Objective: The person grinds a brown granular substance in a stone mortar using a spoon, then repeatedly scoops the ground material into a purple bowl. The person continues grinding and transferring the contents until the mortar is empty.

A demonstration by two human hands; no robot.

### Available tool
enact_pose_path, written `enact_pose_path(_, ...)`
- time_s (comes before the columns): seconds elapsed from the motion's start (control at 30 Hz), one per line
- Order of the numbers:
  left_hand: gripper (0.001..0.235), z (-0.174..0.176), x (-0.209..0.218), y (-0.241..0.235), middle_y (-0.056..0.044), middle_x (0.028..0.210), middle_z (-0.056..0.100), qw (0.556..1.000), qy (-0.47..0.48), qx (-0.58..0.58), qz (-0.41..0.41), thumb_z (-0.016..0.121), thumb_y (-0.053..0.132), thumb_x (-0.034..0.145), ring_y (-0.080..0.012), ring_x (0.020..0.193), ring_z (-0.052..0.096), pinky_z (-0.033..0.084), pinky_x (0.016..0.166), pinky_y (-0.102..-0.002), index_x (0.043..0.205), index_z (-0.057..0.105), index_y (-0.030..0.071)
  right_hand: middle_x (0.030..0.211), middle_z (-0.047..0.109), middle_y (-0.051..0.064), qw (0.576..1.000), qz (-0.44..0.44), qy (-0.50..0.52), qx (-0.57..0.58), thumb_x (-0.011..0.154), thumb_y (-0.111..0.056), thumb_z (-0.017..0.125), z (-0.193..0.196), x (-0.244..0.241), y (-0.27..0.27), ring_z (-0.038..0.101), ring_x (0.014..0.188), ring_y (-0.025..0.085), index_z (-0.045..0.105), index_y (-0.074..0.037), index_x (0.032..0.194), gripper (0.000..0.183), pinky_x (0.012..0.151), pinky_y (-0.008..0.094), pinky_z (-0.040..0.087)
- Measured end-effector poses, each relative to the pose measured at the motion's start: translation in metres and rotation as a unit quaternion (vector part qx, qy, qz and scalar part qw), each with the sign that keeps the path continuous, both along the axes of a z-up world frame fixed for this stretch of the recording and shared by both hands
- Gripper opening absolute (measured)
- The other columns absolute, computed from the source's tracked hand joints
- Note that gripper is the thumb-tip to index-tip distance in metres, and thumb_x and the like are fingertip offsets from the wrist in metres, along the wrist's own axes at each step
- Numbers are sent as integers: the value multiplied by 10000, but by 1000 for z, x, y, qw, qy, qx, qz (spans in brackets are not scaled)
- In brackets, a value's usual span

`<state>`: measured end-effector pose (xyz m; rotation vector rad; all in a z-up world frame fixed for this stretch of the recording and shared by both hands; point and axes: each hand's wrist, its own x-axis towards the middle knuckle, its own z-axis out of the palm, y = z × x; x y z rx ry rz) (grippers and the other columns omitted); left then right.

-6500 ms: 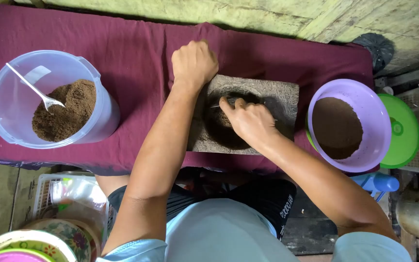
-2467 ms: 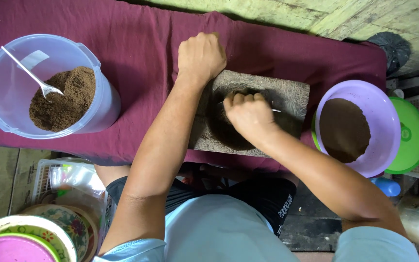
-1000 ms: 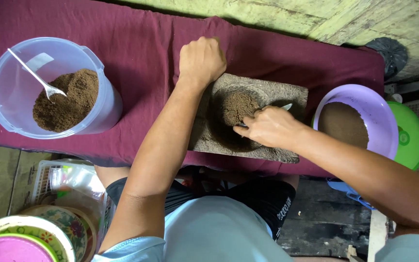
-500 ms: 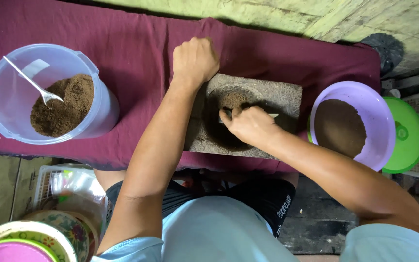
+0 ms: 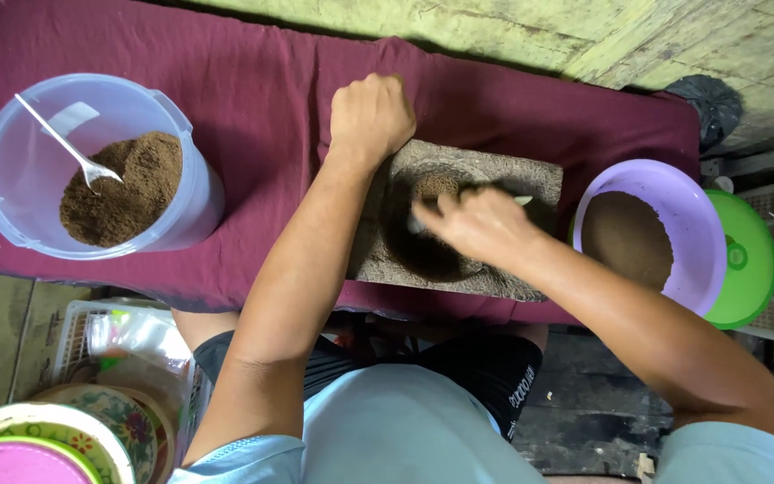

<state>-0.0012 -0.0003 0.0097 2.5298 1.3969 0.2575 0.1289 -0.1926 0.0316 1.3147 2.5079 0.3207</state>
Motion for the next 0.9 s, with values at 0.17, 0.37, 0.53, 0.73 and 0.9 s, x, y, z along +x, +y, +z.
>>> enact_pose_path(0.17, 220, -5, 1, 2, -87, 738, 705, 1000, -18, 20, 5, 500, 160, 854, -344, 651, 708, 535, 547, -454, 839, 711, 99, 724, 624, 15, 977, -24, -73, 199, 880, -138, 594, -20, -7, 12, 587, 442, 140, 644, -183, 1199, 326, 341, 305, 422)
enact_pose_path(0.37, 219, -3, 1, 3, -94, 761, 713, 1000, -21, 4, 7, 504, 173, 868, -356, 681, 716, 544, 570, -465, 859, 709, 98, 569, 649, -53, 971, -149, -184, 18, 917, -80, 500, -30, -3, -14, 575, 344, 100, 606, -145, 1381, 481, 261, 307, 387)
enact_pose_path(0.53, 216, 4, -1, 1, -85, 745, 707, 1000, -4, -7, 3, 496, 154, 885, -335, 659, 710, 541, 553, -444, 873, 703, 95, 493, 640, -81, 977, -155, -132, -56, 762, 64, 565, -3, -9, -8, 604, 361, 135, 533, -125, 1497, 759, 263, 301, 375)
enact_pose_path(0.73, 221, -3, 0, 2, -87, 711, 695, 1000, -19, 21, 7, 504, 169, 880, -345, 631, 702, 534, 527, -453, 807, 700, 100, 653, 600, -8, 963, -98, -113, 223, 834, -199, 626, -40, -23, 10, 536, 407, 116, 642, -189, 1050, 217, 344, 291, 315)
enact_pose_path(0.9, 212, -6, 0, 5, -78, 710, 693, 999, -22, 30, 14, 511, 167, 864, -337, 636, 705, 541, 531, -450, 802, 702, 100, 535, 564, -66, 970, -150, -188, 37, 875, -44, 610, -36, -10, 0, 485, 365, 78, 603, -182, 1012, 195, 296, 302, 336)
